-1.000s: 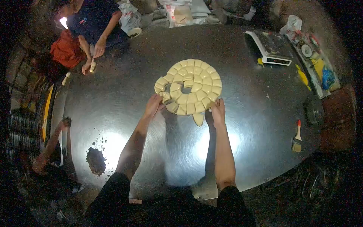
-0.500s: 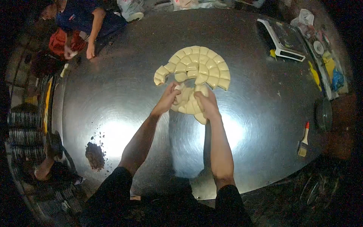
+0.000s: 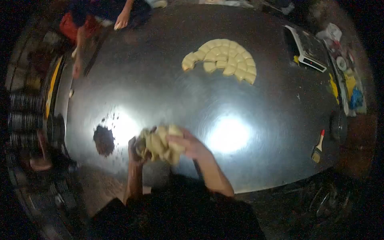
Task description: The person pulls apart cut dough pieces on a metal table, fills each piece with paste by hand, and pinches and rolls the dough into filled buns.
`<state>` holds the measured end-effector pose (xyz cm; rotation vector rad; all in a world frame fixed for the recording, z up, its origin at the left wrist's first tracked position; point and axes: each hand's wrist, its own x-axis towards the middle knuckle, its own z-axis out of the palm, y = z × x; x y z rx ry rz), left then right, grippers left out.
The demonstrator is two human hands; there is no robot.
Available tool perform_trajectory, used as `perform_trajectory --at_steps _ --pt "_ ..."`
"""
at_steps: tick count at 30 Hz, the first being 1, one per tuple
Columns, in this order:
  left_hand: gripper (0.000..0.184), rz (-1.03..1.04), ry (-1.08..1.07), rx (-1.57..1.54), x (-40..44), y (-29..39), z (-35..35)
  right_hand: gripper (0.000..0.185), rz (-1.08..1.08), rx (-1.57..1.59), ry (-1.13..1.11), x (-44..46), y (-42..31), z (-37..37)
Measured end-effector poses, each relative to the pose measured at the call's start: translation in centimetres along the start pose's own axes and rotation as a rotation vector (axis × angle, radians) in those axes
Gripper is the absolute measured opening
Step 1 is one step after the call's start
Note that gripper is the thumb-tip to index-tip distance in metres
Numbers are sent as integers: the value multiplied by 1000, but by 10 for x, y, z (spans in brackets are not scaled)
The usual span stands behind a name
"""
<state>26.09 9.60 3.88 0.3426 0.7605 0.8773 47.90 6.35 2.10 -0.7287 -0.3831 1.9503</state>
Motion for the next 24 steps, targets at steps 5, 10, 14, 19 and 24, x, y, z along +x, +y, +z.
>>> perform_trajectory --at_steps 5,10,14,19,24 --pt "36 523 446 1298 28 6 -132 52 -493 -1899 653 28 -7 -9" --pt "31 551 541 916 -2 -9 -141 24 -466 -1275 573 -25 17 -35" --pt "34 1082 390 1688 24 -26 -156 21 -282 -1296 510 -45 87 -36" --pt "37 634 265 1623 34 -11 -135 22 -431 -1445 502 -46 124 26" --pt "33 410 139 532 -44 7 -152 26 -206 -1103 313 -28 153 64"
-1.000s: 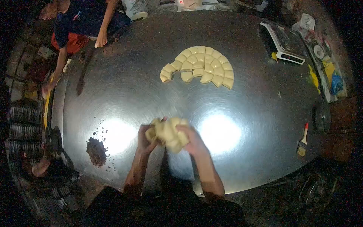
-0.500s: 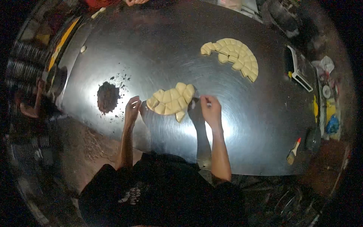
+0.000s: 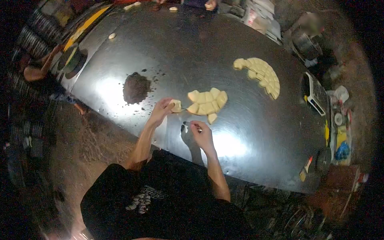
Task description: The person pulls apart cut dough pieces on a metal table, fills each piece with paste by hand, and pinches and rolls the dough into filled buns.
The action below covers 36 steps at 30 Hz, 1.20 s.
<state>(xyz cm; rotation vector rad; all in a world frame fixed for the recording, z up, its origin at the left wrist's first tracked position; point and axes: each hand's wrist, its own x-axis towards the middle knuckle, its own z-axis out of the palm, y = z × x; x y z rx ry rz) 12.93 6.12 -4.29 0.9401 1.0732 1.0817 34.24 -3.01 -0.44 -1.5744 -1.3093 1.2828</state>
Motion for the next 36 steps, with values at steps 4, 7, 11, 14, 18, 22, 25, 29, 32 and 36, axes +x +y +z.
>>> perform_trajectory --at_steps 4,7,11,14,18,22,25,29,32,36 --pt "38 -105 -97 -197 -61 4 -27 35 232 748 -220 2 -34 54" --pt "40 -106 -106 -217 -88 7 -49 39 29 388 -217 15 -38 99" --pt "42 79 45 -44 -107 13 -89 39 -74 134 -357 16 -50 136" --pt "37 87 137 199 -121 9 -123 39 -174 -96 -503 32 -67 157" --pt "40 -112 199 90 -140 40 -159 41 -380 -314 -509 63 -95 190" --pt "46 12 365 -181 -146 37 -176 56 -756 -607 -227 109 -102 228" --pt "46 18 403 -282 -148 40 -179 68 -886 -749 -95 131 -112 244" --pt "44 96 425 -384 -149 35 -180 54 -1019 -889 -164 152 -101 249" --pt "42 103 433 -496 -148 32 -180 41 -1039 -827 -157 165 -92 248" --pt "49 82 439 -543 -138 34 -180 26 -679 -470 -88 176 -95 244"
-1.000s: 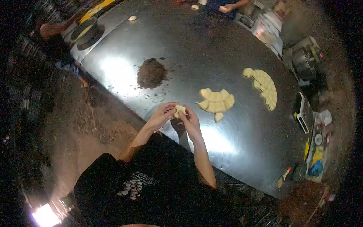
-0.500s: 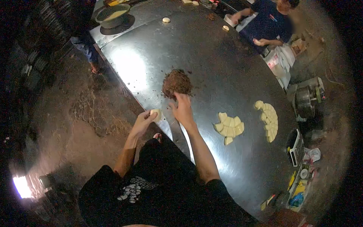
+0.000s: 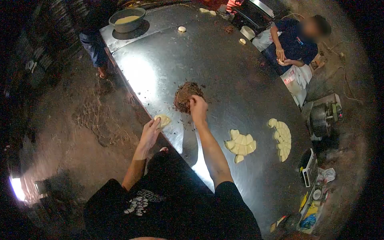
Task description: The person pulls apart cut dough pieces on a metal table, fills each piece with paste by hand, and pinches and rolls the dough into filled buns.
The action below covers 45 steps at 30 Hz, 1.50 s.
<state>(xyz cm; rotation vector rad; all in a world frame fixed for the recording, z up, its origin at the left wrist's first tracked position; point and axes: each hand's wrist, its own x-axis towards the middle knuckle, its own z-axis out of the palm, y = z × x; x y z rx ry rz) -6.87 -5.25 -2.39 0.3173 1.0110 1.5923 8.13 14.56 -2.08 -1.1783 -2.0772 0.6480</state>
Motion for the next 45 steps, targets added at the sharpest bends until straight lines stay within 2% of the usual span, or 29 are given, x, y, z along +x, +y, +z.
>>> perform_trajectory --at_steps 1,3,4,5,7,8,10,11,13,14,15,18,20,21,23,25,26,27,29,30,31,33,34,35,37,39,41,43,45 --pt "50 10 11 -18 3 2 5 26 3 4 7 3 10 1" --pt "52 17 -20 -18 11 6 13 23 666 964 -39 10 32 -2" --pt "53 20 -45 -24 15 6 15 23 720 1128 -34 6 23 -17" --pt "53 14 -50 -18 22 6 19 23 723 1132 -25 2 13 -30" --pt "55 -65 -72 55 36 1 26 22 737 1236 -181 -12 -5 -55" --pt "55 -80 -77 61 40 -3 31 22 748 1239 -166 -22 -9 -60" --pt "47 -148 -166 79 46 -5 49 22 512 967 -349 -41 -14 -64" --pt "47 -166 -178 90 46 -8 58 22 525 972 -328 -51 -17 -64" --pt "44 -128 -308 278 41 -14 76 23 -174 10 -58 -75 -27 -61" --pt "40 -52 -325 268 41 -26 81 30 -149 -45 -20 -85 -32 -63" --pt "40 -72 -348 280 44 -34 79 30 -123 -51 0 -93 -36 -71" --pt "39 -193 -394 284 46 -45 73 46 324 528 -87 -112 -33 -92" --pt "38 -369 -418 33 45 -40 79 48 314 470 -72 -129 -27 -108" --pt "38 -384 -430 42 45 -41 81 49 286 405 -79 -136 -29 -114" --pt "36 -429 -557 157 41 -48 87 49 379 458 -121 -147 -34 -115" --pt "36 -436 -579 217 34 -47 100 46 476 672 -27 -151 -36 -111" --pt "36 -429 -587 273 30 -47 107 40 330 433 3 -153 -34 -114" --pt "36 -441 -593 278 29 -54 106 40 341 435 12 -152 -41 -116" --pt "42 -44 -652 629 29 -74 102 34 277 260 149 -147 -64 -122" --pt "50 70 -702 823 27 -73 105 29 266 225 182 -148 -66 -120" --pt "50 61 -708 826 22 -62 107 29 276 227 186 -151 -61 -119" --pt "52 58 -955 941 19 -41 111 29 273 129 139 -156 -47 -123" --pt "53 -314 -922 482 18 -43 107 29 299 168 164 -160 -45 -126" --pt "53 -311 -924 482 17 -39 107 29 296 168 166 -163 -44 -127" --pt "54 -537 -685 292 9 -24 111 28 244 405 162 -164 -63 -135" --pt "50 -545 -676 186 2 -31 111 28 190 364 138 -162 -81 -137" --pt "40 -516 -607 103 2 -50 107 25 147 192 69 -157 -85 -143" --pt "34 -489 -552 154 -4 -49 120 22 196 278 73 -155 -83 -149" --pt "38 -636 -516 -254 -9 -51 128 22 282 209 173 -158 -72 -149"
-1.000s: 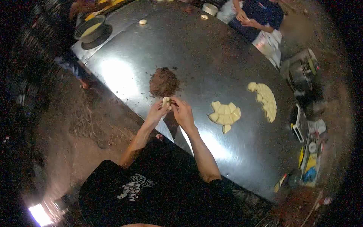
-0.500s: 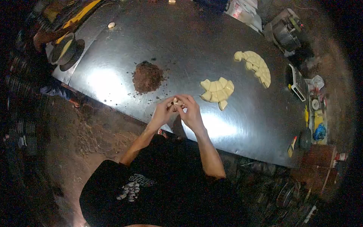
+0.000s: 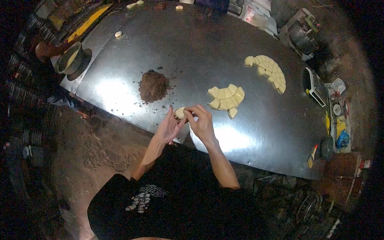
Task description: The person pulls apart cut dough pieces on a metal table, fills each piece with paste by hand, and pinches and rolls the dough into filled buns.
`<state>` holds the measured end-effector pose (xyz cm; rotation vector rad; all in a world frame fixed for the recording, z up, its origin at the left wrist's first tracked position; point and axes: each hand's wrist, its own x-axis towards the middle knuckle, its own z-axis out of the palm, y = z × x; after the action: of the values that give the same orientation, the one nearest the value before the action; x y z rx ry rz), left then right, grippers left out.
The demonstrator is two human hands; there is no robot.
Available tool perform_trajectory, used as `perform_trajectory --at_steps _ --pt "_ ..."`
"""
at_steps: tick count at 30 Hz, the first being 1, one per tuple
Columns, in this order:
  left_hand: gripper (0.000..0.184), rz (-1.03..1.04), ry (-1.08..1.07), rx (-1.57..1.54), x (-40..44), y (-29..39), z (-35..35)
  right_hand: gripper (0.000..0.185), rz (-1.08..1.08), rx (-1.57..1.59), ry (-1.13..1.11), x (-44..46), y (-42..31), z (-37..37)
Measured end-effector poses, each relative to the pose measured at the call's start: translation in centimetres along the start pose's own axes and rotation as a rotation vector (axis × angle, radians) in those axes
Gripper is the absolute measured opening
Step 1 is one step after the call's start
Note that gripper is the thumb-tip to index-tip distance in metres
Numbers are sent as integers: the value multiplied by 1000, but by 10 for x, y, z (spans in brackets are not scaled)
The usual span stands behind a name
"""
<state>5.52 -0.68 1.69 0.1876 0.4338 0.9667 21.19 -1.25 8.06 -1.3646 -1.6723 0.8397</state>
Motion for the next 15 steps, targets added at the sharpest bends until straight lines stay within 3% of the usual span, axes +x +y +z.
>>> perform_trajectory --at_steps 2,4,6,8,10,12,15 --pt "37 48 17 31 7 -16 4 19 -76 39 84 -5 6 -2" --pt "32 175 35 244 11 -32 12 17 -218 -219 85 -11 0 -12" --pt "26 187 33 255 18 -44 22 17 -184 -166 108 -13 8 -27" --pt "23 254 -15 356 24 -50 41 18 50 80 146 -15 6 -44" --pt "22 241 -9 362 32 -56 52 18 11 -85 188 -22 7 -55" --pt "27 323 -150 534 40 -66 53 18 -73 49 256 -29 15 -63" --pt "42 261 -136 740 40 -85 53 15 -74 -3 266 -41 34 -84"
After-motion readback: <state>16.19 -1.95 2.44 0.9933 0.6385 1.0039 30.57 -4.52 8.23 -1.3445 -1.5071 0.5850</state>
